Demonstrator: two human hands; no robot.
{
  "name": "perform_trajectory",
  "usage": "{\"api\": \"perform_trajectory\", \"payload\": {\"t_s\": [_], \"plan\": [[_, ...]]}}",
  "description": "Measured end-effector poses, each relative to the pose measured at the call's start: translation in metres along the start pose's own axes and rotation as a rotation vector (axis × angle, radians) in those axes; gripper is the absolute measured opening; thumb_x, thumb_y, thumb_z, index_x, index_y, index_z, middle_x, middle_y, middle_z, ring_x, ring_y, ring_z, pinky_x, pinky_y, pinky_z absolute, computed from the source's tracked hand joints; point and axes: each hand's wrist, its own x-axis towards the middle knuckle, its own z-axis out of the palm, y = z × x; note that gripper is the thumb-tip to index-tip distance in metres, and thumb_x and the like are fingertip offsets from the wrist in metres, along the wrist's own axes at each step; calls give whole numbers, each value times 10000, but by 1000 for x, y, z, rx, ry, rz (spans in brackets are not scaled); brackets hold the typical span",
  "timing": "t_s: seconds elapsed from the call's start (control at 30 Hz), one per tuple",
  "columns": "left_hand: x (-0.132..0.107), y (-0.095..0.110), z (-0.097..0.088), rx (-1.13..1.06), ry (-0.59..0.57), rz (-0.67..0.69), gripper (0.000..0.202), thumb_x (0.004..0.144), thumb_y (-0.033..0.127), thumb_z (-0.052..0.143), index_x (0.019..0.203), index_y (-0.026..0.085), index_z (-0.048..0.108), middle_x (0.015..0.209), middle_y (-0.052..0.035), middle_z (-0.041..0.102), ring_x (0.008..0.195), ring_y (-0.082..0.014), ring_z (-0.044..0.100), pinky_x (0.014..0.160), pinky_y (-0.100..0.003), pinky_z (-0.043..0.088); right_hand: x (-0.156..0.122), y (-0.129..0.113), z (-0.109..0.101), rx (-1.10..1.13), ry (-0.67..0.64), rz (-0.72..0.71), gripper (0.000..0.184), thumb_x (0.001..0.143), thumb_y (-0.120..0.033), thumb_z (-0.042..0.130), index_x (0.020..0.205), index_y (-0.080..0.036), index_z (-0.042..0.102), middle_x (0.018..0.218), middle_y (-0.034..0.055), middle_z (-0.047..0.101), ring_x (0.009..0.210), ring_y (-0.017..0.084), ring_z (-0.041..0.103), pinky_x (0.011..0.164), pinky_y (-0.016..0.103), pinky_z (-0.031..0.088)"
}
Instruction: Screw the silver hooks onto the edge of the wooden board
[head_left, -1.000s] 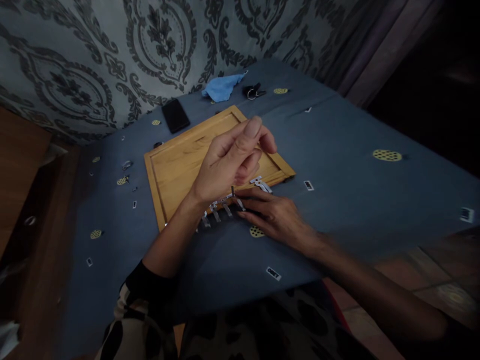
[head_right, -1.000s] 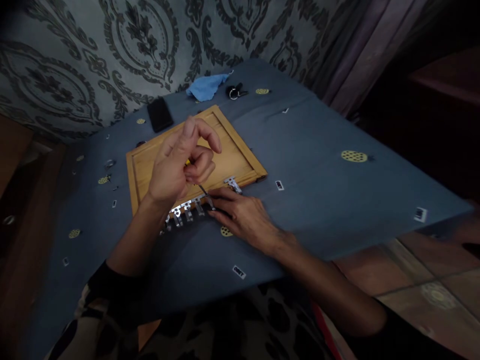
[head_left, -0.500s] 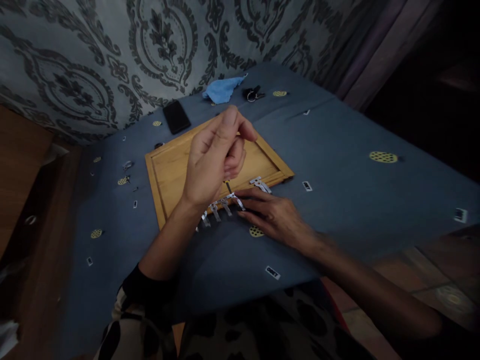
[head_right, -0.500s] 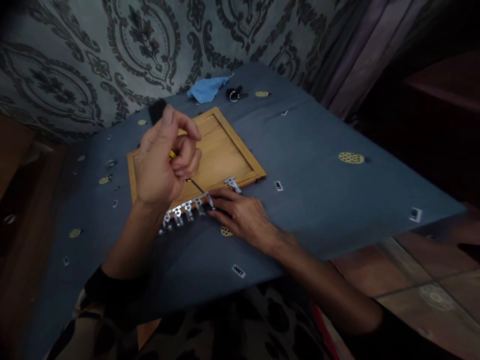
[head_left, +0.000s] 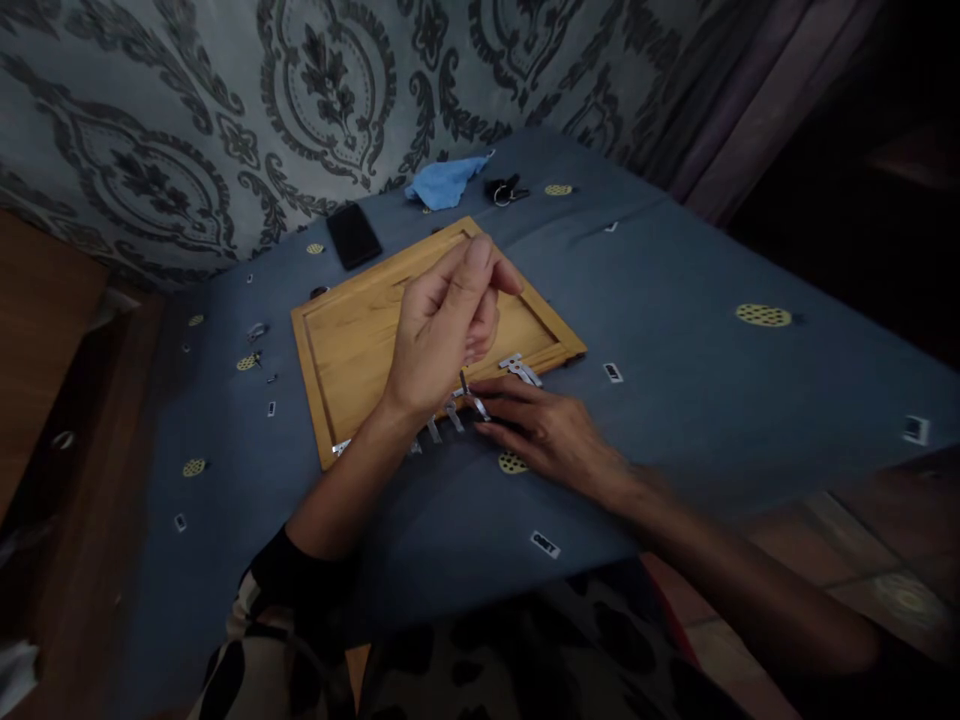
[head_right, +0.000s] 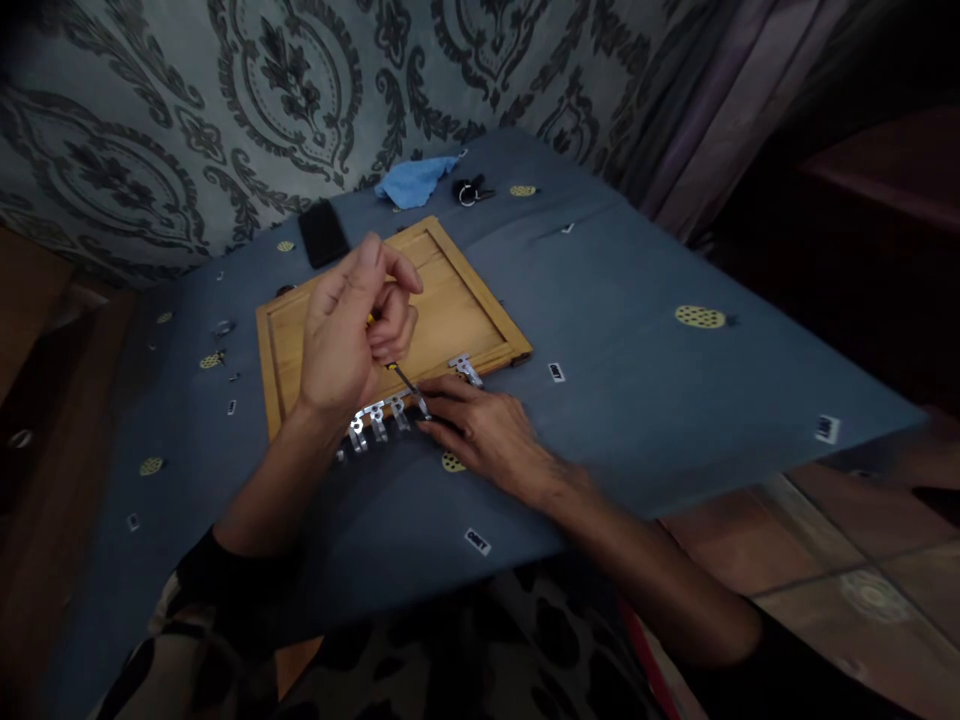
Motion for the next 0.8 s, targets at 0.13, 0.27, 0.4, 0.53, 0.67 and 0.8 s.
{"api": "perform_trajectory", "payload": {"t_s": [0.13, 0.27, 0.4, 0.53, 0.67, 0.8], "plan": [[0, 0, 0, 29, 16, -2, 484, 938, 620, 567, 704, 197, 567, 473, 93, 292, 362, -39, 235, 366, -175, 258, 0, -1, -1, 4, -14, -3, 253, 1000, -290, 551, 1155, -219, 738, 1291, 88, 716, 1071, 231, 741, 880, 393, 639], [0, -2, -1, 80, 21, 14, 530, 905, 696, 551, 707, 204, 558, 470, 93, 296, 362, -43, 235, 361, -184, 266, 0, 0, -1, 15, -8, -15, 259, 1012, -304, 530, 1129, -205, 739, 1278, 95, 720, 1090, 235, 737, 872, 388, 641], [0, -4, -1, 83, 43, 26, 535, 900, 703, 551, 708, 204, 556, 475, 92, 295, 367, -41, 236, 366, -190, 257, 0, 0, 0, 22, -14, 4, 256, 1008, -300, 535, 1123, -210, 746, 1291, 94, 714, 1087, 240, 737, 865, 398, 643], [1, -6, 0, 60, 83, 41, 539, 888, 709, 558, 697, 204, 554, 468, 90, 285, 372, -44, 244, 366, -190, 255, 0, 0, -1, 12, -8, -8, 264, 1013, -312, 527, 1126, -207, 742, 1285, 94, 718, 1079, 232, 740, 858, 379, 641], [1, -7, 0, 16, 63, 58, 500, 915, 651, 574, 699, 200, 572, 469, 90, 278, 377, -40, 219, 361, -187, 230, 0, 1, -1, 8, -4, -18, 265, 1010, -311, 531, 1143, -212, 737, 1279, 94, 722, 1091, 231, 737, 874, 366, 636], [-3, -6, 0, -28, -74, 33, 424, 952, 563, 586, 737, 198, 611, 481, 87, 307, 384, -39, 237, 376, -186, 225, 1, 0, -1, 16, -13, 1, 250, 1003, -302, 546, 1135, -228, 746, 1286, 83, 720, 1089, 231, 737, 882, 367, 634]]}}
